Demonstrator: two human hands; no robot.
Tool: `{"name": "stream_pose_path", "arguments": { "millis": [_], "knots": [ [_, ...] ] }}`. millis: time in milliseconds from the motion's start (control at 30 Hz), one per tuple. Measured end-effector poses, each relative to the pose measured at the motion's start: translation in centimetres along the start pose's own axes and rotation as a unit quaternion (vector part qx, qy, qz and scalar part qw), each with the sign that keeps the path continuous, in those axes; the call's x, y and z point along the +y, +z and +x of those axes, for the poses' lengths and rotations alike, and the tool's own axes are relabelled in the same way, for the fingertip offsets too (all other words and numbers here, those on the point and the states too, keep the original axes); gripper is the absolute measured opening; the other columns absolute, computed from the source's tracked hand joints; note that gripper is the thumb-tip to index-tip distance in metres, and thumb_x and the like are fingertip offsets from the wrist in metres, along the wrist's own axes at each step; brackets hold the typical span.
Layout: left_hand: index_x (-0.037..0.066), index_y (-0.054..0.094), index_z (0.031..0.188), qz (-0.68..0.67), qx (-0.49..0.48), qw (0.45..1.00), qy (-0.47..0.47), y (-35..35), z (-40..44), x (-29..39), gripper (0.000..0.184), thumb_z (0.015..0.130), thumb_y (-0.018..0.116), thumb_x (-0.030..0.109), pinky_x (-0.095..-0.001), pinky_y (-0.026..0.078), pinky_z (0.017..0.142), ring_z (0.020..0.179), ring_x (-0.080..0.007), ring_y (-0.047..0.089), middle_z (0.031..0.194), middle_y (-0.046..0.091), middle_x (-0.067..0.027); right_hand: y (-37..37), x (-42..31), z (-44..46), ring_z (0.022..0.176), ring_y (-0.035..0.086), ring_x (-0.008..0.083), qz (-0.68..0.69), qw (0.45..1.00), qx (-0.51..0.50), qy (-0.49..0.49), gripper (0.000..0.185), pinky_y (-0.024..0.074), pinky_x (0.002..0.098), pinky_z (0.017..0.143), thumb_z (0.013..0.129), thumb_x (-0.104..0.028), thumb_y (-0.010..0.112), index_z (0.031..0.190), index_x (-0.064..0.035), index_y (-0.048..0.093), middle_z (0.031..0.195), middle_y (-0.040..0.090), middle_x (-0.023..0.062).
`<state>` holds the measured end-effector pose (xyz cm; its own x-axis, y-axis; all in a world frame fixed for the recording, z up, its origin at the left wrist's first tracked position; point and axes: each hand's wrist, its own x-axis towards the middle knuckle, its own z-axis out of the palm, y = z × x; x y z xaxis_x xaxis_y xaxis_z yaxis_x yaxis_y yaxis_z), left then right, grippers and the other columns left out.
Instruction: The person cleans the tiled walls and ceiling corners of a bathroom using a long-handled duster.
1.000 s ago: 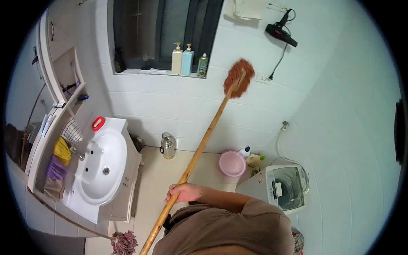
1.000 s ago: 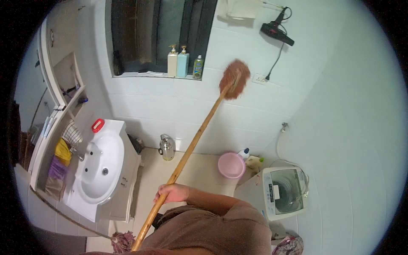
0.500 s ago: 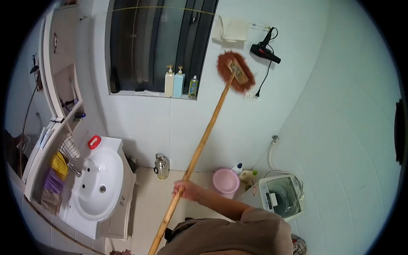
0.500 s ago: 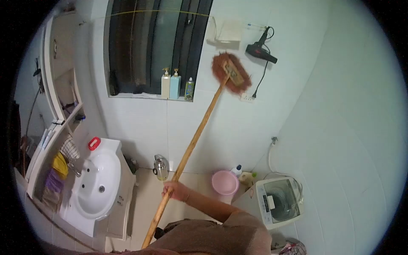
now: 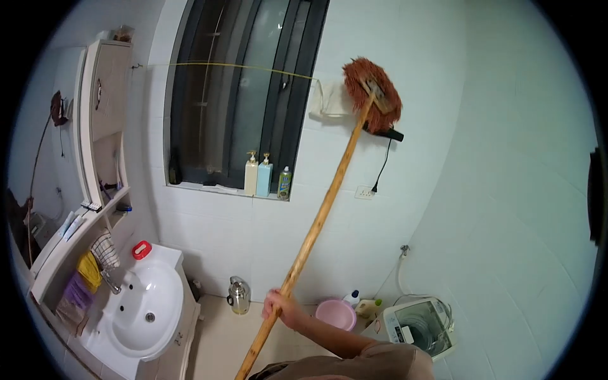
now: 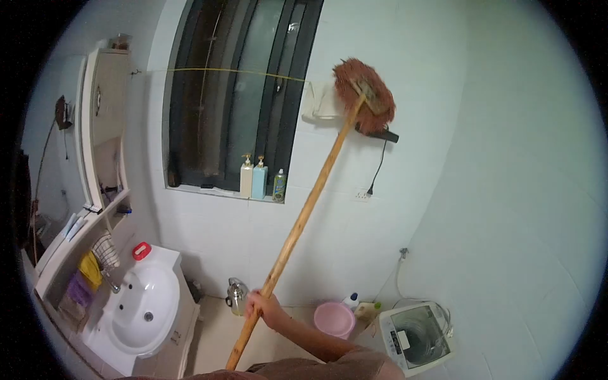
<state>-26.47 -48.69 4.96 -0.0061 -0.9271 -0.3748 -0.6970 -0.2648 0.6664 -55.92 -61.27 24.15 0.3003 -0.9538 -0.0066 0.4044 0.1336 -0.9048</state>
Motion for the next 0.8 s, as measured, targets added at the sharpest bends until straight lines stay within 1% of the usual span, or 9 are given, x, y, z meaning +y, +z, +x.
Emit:
{"name": "stream_pose_path", "arguments": {
  "millis": [100,200,267,333,400,433,633,733,800],
  "knots": [
    [0.0,0.06,0.104,-0.032,-0.041,0.996,0.073,0.1,2.2,5.8,0.048,0.074,0.059,0.037,-0.038,0.048,0.074,0.085,-0.0309,0.061,0.095,0.064,-0.0182,0.7,-1.8,2.5,0.062,0.055,0.0192,-0.016,0.985,0.124,-0.122,0.013,0.0452,0.03,0.067,0.087,-0.014,0.048,0.078,-0.0045,0.046,0.065,0.052,0.0069],
    [-0.002,0.059,0.105,-0.055,-0.089,0.987,0.125,0.9,3.6,10.9,0.05,0.075,0.059,0.039,-0.0375,0.048,0.075,0.086,-0.0305,0.061,0.097,0.063,-0.0182,0.0,0.6,3.8,0.066,0.056,0.017,-0.095,0.969,0.133,-0.184,0.011,0.045,0.0277,0.067,0.088,-0.015,0.049,0.085,-0.004,0.046,0.068,0.054,0.0076],
    [-0.002,0.059,0.105,-0.064,-0.122,0.98,0.144,1.8,4.3,13.4,0.052,0.075,0.059,0.04,-0.0372,0.048,0.075,0.086,-0.0303,0.061,0.098,0.063,-0.0181,-1.2,3.8,3.7,0.069,0.056,0.0145,-0.13,0.976,0.055,-0.167,0.012,0.0447,0.0263,0.068,0.087,-0.014,0.05,0.09,-0.0033,0.046,0.071,0.056,0.0078],
    [-0.003,0.058,0.106,-0.066,-0.154,0.974,0.153,2.7,4.8,15.4,0.054,0.076,0.059,0.041,-0.0368,0.048,0.075,0.086,-0.0301,0.061,0.1,0.063,-0.0181,-0.2,7.3,2.3,0.071,0.055,0.0135,-0.131,0.975,0.075,-0.165,0.013,0.0438,0.0259,0.067,0.087,-0.014,0.051,0.089,-0.0022,0.046,0.073,0.056,0.0076],
    [-0.004,0.057,0.107,-0.066,-0.182,0.968,0.156,3.7,5.0,16.7,0.056,0.076,0.059,0.042,-0.0365,0.048,0.075,0.087,-0.0298,0.06,0.101,0.063,-0.0181,-0.1,10.6,0.5,0.059,0.052,0.0148,-0.14,0.987,0.063,-0.037,0.014,0.0421,0.0275,0.056,0.084,-0.013,0.054,0.074,-0.0038,0.049,0.059,0.049,0.0039],
    [-0.005,0.057,0.107,-0.061,-0.194,0.967,0.156,3.9,5.1,17.1,0.057,0.076,0.059,0.042,-0.0363,0.047,0.075,0.087,-0.0297,0.06,0.102,0.063,-0.0181,-1.1,11.9,0.6,0.059,0.052,0.0148,-0.139,0.987,0.063,-0.042,0.014,0.0421,0.0275,0.056,0.084,-0.013,0.054,0.074,-0.0038,0.049,0.059,0.049,0.0039],
    [-0.008,0.055,0.11,-0.038,-0.24,0.959,0.145,4.3,5.5,17.6,0.063,0.077,0.06,0.045,-0.0353,0.047,0.076,0.088,-0.029,0.059,0.105,0.062,-0.018,-6.5,15.0,1.4,0.079,0.061,0.0301,-0.093,0.988,-0.091,0.085,0.017,0.0489,0.0466,0.081,0.082,-0.022,0.062,0.084,-0.0057,0.062,0.077,0.059,0.0199],
    [-0.009,0.054,0.111,0.009,-0.198,0.971,0.134,1.7,6.7,17.5,0.065,0.078,0.06,0.047,-0.0347,0.047,0.076,0.089,-0.0287,0.059,0.107,0.062,-0.018,-4.6,10.9,1.9,0.057,0.051,0.0144,-0.039,0.998,-0.049,0.018,0.017,0.0408,0.027,0.053,0.08,-0.01,0.055,0.065,-0.0047,0.047,0.057,0.048,0.004],
    [-0.004,0.051,0.113,0.056,0.0,0.969,0.241,-4.0,7.3,18.7,0.062,0.071,0.067,0.039,-0.0365,0.043,0.084,0.1,-0.0301,0.054,0.111,0.057,-0.0181,-5.4,11.6,2.2,0.053,0.052,0.0144,-0.032,0.996,-0.068,0.048,0.018,0.0404,0.0269,0.05,0.077,-0.008,0.055,0.062,-0.0053,0.046,0.055,0.047,0.0042]
  ]
}}
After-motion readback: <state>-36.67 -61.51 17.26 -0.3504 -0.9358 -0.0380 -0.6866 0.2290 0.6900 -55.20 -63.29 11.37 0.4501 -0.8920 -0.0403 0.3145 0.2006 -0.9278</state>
